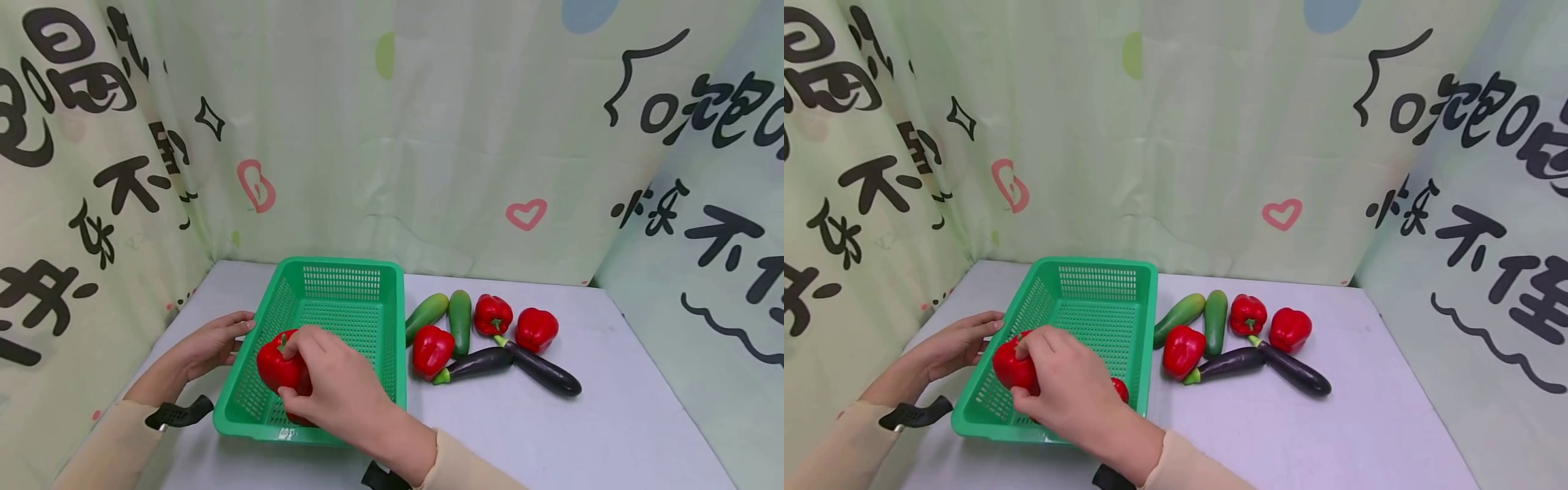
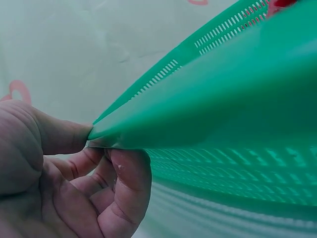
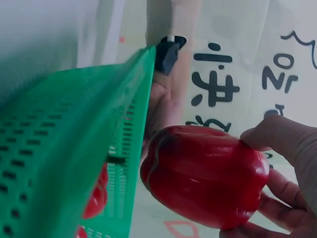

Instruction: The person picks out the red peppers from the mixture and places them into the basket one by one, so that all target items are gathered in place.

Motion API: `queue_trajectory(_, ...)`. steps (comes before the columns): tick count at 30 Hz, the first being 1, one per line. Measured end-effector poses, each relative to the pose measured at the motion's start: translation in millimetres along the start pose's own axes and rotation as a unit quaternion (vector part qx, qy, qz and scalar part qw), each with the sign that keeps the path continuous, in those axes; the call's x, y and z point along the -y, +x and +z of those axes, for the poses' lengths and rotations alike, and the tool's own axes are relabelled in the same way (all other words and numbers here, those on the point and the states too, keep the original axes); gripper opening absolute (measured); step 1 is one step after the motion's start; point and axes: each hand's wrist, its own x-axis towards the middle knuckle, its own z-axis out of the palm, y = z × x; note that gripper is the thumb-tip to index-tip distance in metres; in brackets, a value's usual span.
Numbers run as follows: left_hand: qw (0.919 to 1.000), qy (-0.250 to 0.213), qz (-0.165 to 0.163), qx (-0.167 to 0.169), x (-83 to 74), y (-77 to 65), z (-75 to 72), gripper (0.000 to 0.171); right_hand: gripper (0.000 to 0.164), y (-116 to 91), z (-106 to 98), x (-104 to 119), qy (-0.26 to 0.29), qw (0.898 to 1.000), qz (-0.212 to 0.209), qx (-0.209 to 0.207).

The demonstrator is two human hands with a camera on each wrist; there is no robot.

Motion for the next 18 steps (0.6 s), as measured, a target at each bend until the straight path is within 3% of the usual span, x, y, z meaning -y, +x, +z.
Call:
queue_trajectory(6,1.0,0.004,-0.002,0.0,-0.5,-0.3,0.3,0.061,0.05,3,16,8,-0.01,0.999,-0.032,-0.014)
queue_trajectory(12,1.0,0.002,-0.005,-0.001,1.3,0.3,0.7,0.061,0.05,4,31,11,0.001,0.999,-0.031,-0.013)
queue_trajectory(18,1.0,0.006,-0.004,-0.003,1.5,0.3,-0.4,0.062,0.046,2,44,9,0.021,1.0,-0.013,0.015)
